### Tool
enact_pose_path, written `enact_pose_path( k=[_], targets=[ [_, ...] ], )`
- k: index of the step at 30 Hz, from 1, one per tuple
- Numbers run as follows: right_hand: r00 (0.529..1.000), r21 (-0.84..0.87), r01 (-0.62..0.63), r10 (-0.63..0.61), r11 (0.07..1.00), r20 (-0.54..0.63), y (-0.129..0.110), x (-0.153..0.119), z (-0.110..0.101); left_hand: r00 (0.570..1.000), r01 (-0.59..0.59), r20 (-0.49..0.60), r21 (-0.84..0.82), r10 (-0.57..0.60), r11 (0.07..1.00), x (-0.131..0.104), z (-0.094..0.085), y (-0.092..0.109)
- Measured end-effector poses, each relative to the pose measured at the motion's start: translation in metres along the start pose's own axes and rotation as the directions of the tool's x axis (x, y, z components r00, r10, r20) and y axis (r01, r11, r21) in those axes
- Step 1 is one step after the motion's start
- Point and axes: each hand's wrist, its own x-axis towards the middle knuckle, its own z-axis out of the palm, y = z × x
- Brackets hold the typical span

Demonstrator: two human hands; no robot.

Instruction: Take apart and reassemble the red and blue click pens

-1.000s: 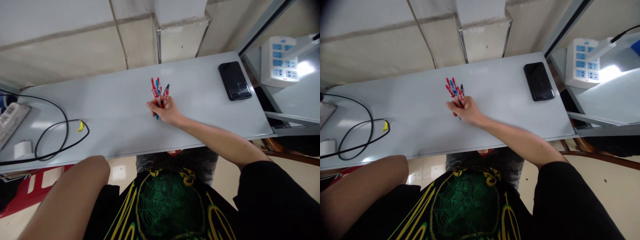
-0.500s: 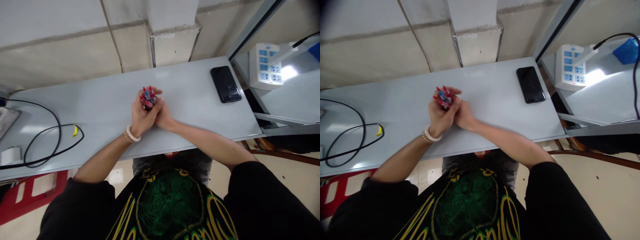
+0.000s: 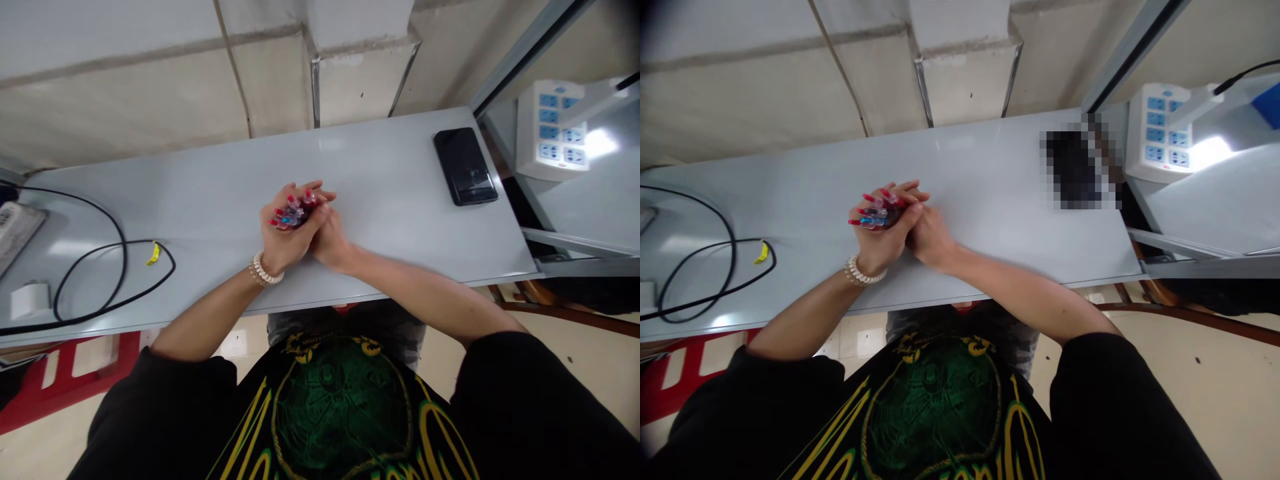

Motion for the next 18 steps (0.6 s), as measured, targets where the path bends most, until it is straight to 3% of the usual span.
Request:
enact_pose_path(
  k=[3, 6, 8, 11, 14, 18],
  targets=[
    [0.998, -0.055, 0.003, -0.007, 0.998, -0.065, 0.000, 0.001, 0.000, 0.995, 0.021, 0.104, -0.093, -0.012, 0.995, 0.003, -0.005, -0.006],
    [0.998, -0.018, 0.064, -0.064, 0.998, -0.004, 0.001, 0.006, -0.004, 0.981, 0.069, 0.192, -0.166, -0.037, 0.984, 0.008, -0.014, -0.014],
    [0.994, 0.036, 0.107, -0.108, 0.994, 0.023, 0.000, 0.009, -0.006, 0.975, 0.124, 0.206, -0.165, -0.089, 0.978, 0.011, -0.017, -0.020],
    [0.993, 0.121, 0.113, -0.109, 0.986, -0.035, -0.002, 0.014, -0.011, 0.965, 0.172, 0.229, -0.199, -0.125, 0.965, 0.016, -0.018, -0.026],
    [1.000, 0.275, -0.011, 0.012, 0.962, -0.001, -0.009, 0.020, -0.016, 0.931, 0.283, 0.305, -0.262, -0.199, 0.923, 0.020, -0.018, -0.030],
    [0.963, 0.470, -0.260, 0.192, 0.843, 0.188, -0.017, 0.027, -0.019, 0.817, 0.547, 0.347, -0.214, -0.460, 0.809, 0.026, -0.020, -0.030]
  ],
)
